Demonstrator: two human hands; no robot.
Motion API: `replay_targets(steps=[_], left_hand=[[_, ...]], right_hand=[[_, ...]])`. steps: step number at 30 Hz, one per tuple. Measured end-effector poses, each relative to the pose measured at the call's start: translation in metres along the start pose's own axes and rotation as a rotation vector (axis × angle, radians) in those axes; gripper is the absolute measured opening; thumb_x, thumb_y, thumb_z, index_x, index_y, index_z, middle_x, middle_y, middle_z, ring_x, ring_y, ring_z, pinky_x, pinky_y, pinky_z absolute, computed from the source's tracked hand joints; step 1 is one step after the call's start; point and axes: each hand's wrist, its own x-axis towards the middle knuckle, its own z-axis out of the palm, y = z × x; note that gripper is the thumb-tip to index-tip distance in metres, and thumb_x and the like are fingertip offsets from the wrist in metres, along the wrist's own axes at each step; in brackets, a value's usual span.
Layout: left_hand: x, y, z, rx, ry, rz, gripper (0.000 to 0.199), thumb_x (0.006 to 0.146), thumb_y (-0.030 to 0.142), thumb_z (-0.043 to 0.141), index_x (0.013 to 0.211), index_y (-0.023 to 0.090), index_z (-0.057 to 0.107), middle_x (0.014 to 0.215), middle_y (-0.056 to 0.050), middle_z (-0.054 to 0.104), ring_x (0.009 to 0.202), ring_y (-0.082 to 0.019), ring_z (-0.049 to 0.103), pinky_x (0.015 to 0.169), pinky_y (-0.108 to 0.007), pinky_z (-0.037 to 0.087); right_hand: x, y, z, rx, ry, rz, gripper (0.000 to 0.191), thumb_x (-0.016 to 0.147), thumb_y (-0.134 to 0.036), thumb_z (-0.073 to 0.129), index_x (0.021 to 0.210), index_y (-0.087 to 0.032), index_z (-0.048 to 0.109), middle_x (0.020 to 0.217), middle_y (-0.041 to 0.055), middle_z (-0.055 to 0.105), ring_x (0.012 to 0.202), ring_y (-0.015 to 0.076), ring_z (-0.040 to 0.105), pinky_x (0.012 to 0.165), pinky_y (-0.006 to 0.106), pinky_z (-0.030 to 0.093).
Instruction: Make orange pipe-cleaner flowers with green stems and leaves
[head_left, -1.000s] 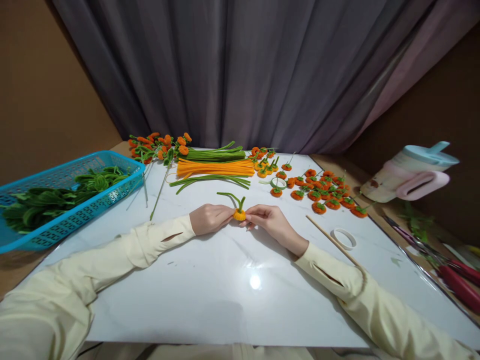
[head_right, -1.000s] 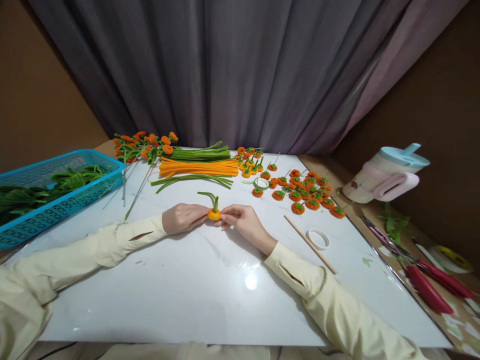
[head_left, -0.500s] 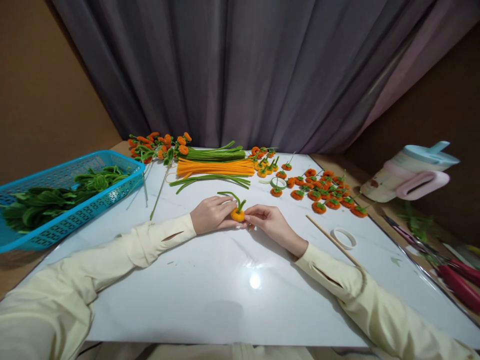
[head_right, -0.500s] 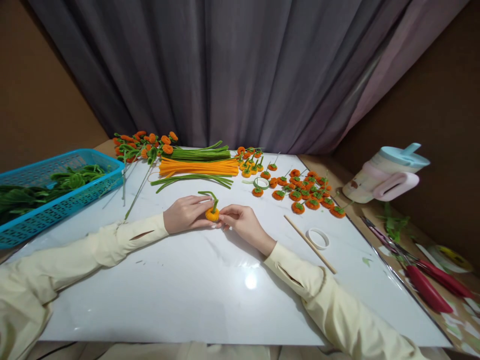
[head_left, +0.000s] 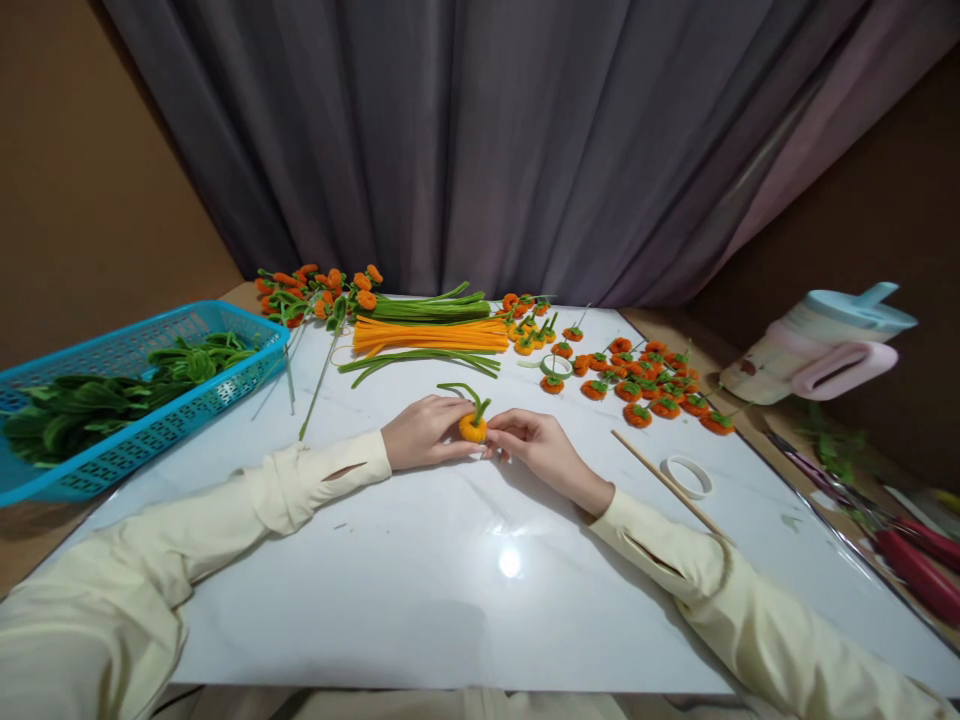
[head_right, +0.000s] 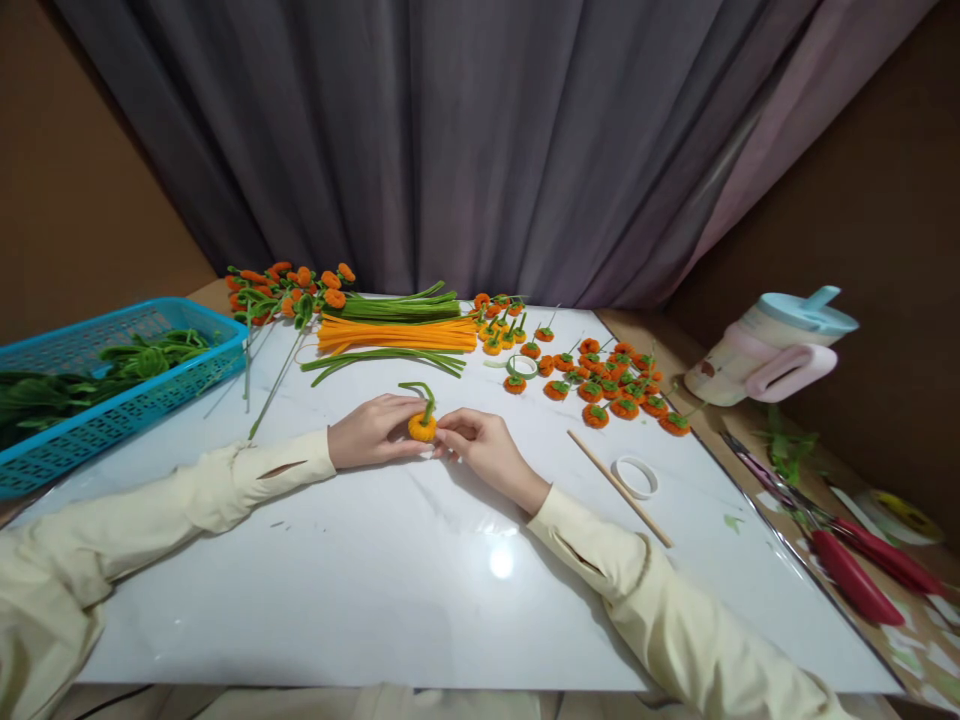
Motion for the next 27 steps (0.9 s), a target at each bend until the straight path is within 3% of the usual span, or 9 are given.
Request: replay_targets(steps=[5,12,21,27], left_hand=[[0.004,0.009,-0.003,-0.147,-0.081,-0.089,0.039,0.084,0.048,0.049,0.098,0.012,0.057,0.091,-0.009,0.064,0.087,-0.019,0.059,0.082,-0.03,0.042],[0.002,0.01,-0.004,-0.124,-0.07,-0.011,0.032,0.088,0.042,0.045,0.08,0.013,0.056,0.068,-0.001,0.058,0.065,-0.012,0.053,0.075,-0.027,0.038],[0.003,0.01,-0.004,-0.149,-0.033,0.001,0.032,0.088,0.043,0.044,0.083,0.014,0.057,0.067,-0.002,0.056,0.065,-0.012,0.051,0.074,-0.025,0.039],[0.003,0.013,-0.009,-0.254,-0.027,-0.206,0.033,0.084,0.044,0.049,0.078,0.013,0.06,0.061,0.0,0.053,0.057,-0.011,0.049,0.059,-0.021,0.038]], right_hand=[[-0.001,0.002,0.002,-0.101,-0.011,-0.052,0.024,0.074,-0.038,0.061,0.082,-0.015,0.061,0.066,0.0035,0.066,0.06,0.0143,0.061,0.054,0.024,0.047],[-0.003,0.003,0.002,-0.112,-0.016,-0.05,0.021,0.076,-0.035,0.06,0.082,-0.015,0.059,0.065,0.003,0.065,0.06,0.0141,0.061,0.055,0.025,0.047],[-0.005,0.003,0.001,-0.188,-0.011,-0.127,0.016,0.079,-0.032,0.057,0.082,-0.016,0.06,0.068,0.0036,0.065,0.061,0.0151,0.061,0.054,0.025,0.047],[-0.012,-0.004,0.001,-0.485,0.06,-0.369,0.014,0.085,-0.025,0.05,0.093,-0.018,0.058,0.085,0.0056,0.063,0.068,0.0129,0.06,0.057,0.023,0.049]])
